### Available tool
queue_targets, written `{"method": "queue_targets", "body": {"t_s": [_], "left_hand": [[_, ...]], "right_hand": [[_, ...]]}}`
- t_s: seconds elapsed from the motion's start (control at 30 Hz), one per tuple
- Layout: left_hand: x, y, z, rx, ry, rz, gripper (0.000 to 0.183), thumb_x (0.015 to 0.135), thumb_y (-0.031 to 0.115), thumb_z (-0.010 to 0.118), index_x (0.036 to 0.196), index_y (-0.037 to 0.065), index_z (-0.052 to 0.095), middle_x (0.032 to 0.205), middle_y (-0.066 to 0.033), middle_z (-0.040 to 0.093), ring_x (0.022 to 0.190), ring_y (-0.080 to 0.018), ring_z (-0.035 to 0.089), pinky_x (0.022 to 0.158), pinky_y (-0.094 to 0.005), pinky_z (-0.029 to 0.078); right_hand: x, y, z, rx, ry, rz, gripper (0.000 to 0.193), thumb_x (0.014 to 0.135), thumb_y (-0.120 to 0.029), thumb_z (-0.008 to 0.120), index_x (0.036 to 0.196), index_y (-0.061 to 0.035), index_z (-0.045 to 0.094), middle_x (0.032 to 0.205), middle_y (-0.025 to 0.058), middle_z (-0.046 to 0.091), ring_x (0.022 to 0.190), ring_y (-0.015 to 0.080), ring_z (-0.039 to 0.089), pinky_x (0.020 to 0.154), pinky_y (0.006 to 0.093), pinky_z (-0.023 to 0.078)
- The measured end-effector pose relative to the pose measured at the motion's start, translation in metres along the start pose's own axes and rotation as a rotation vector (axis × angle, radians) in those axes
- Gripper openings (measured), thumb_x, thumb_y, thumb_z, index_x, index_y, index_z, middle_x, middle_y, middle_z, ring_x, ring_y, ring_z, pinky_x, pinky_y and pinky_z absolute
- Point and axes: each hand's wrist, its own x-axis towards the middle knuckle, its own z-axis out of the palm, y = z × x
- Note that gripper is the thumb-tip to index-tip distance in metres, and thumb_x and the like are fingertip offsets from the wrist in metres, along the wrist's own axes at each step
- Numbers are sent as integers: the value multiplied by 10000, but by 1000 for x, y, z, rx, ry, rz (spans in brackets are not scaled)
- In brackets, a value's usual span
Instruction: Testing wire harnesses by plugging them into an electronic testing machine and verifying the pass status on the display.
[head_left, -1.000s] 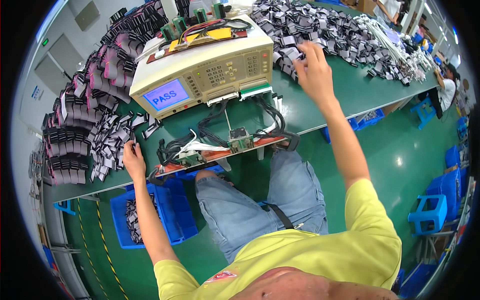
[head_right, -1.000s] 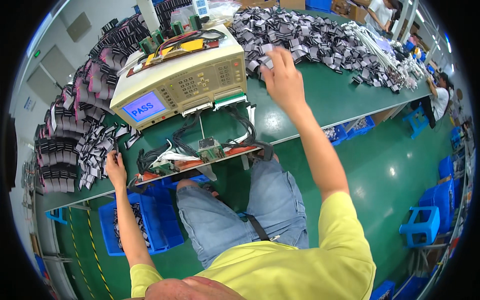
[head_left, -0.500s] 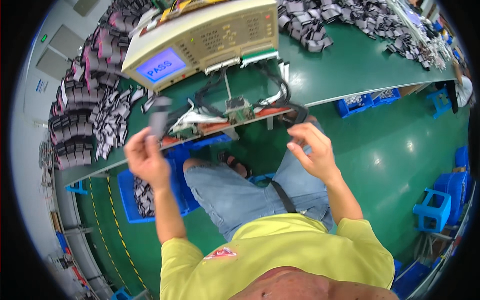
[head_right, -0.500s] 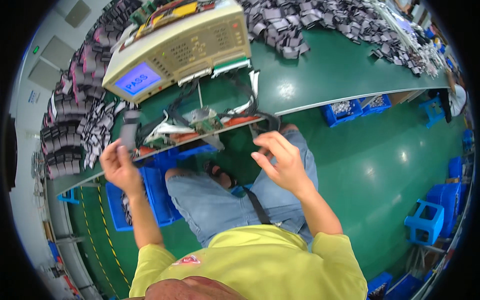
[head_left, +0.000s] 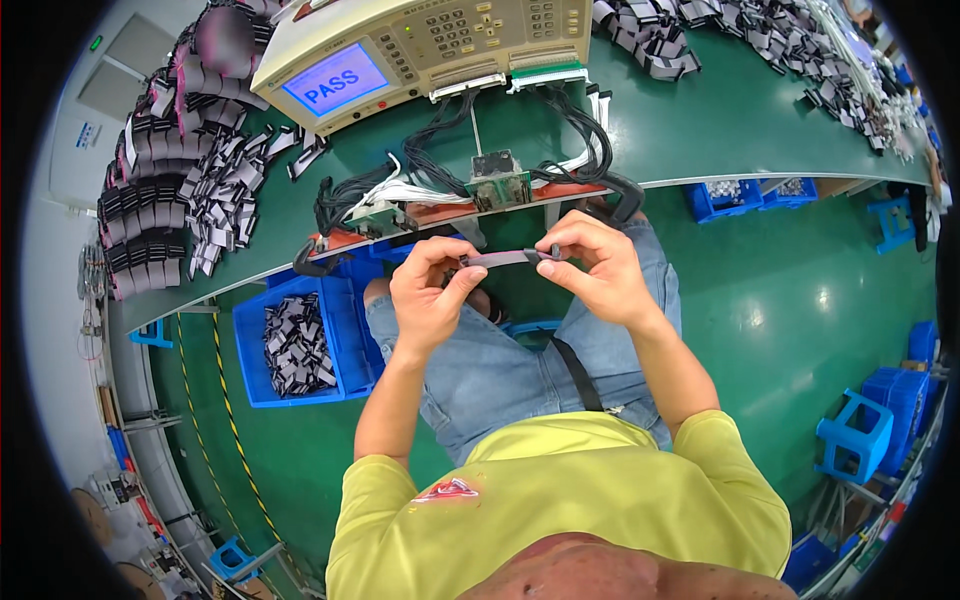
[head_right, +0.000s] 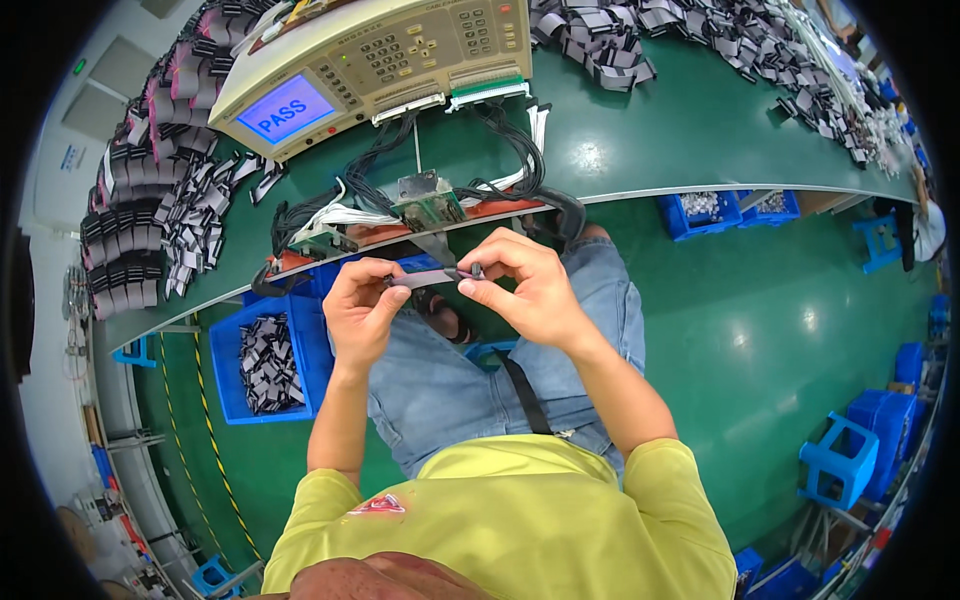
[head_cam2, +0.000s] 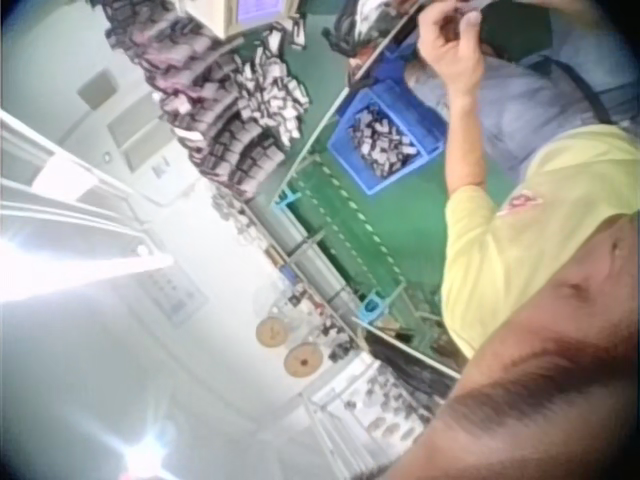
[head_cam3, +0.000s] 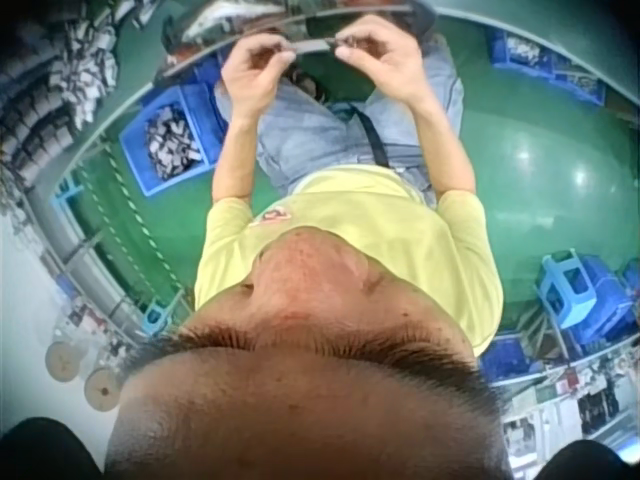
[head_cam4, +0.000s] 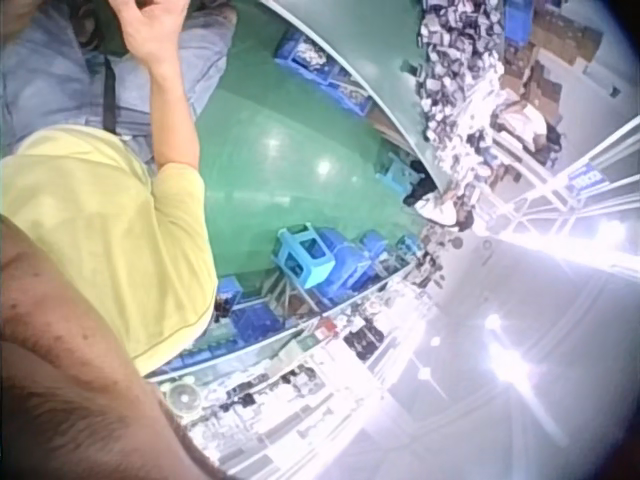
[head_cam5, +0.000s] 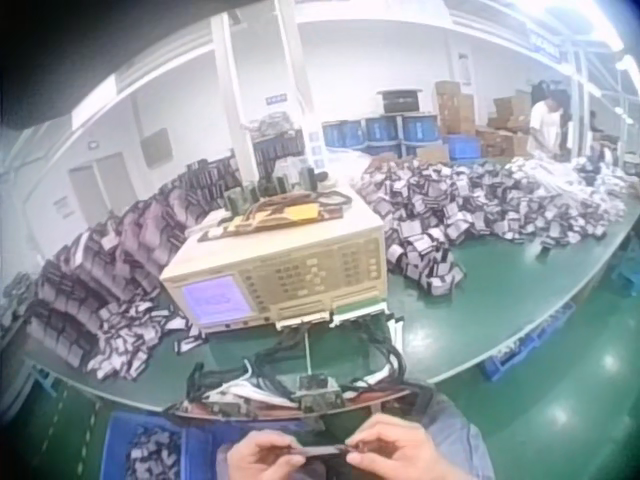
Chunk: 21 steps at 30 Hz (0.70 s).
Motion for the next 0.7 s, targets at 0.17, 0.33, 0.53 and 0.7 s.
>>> {"method": "queue_targets", "body": {"t_s": [0.17, 0.33, 0.53, 0.7], "left_hand": [[2, -12, 2, 277, 202, 163, 239, 889, -29, 819, 1070, -12, 664, 962, -73, 695, 812, -116, 665, 731, -246, 557], [11, -17, -1, 235, 223, 73, 257, 879, -30, 822, 1096, -14, 684, 1032, -92, 701, 889, -146, 678, 768, -271, 566], [16, -19, -8, 373, 147, 195, 381, 904, -81, 774, 1253, -13, 639, 1186, -95, 648, 1026, -161, 664, 860, -265, 534], [24, -18, -4, 389, 222, 220, 331, 871, -1, 830, 1177, -13, 703, 1091, -118, 710, 951, -194, 697, 815, -294, 575]], "right_hand": [[7, 6, 12, -236, 137, 41, 229, 864, -9, 833, 1057, 26, 713, 970, 53, 643, 828, 129, 620, 734, 274, 530], [25, 2, 25, -546, 319, -190, 241, 821, -12, 863, 1013, 26, 723, 957, 92, 686, 804, 167, 661, 713, 285, 549], [32, 7, 32, -690, 447, -259, 251, 793, -17, 882, 983, 30, 724, 919, 125, 727, 758, 212, 711, 667, 302, 588], [38, 13, 33, -726, 480, -268, 237, 789, -28, 889, 942, 32, 718, 895, 121, 730, 743, 202, 715, 642, 295, 588]]}}
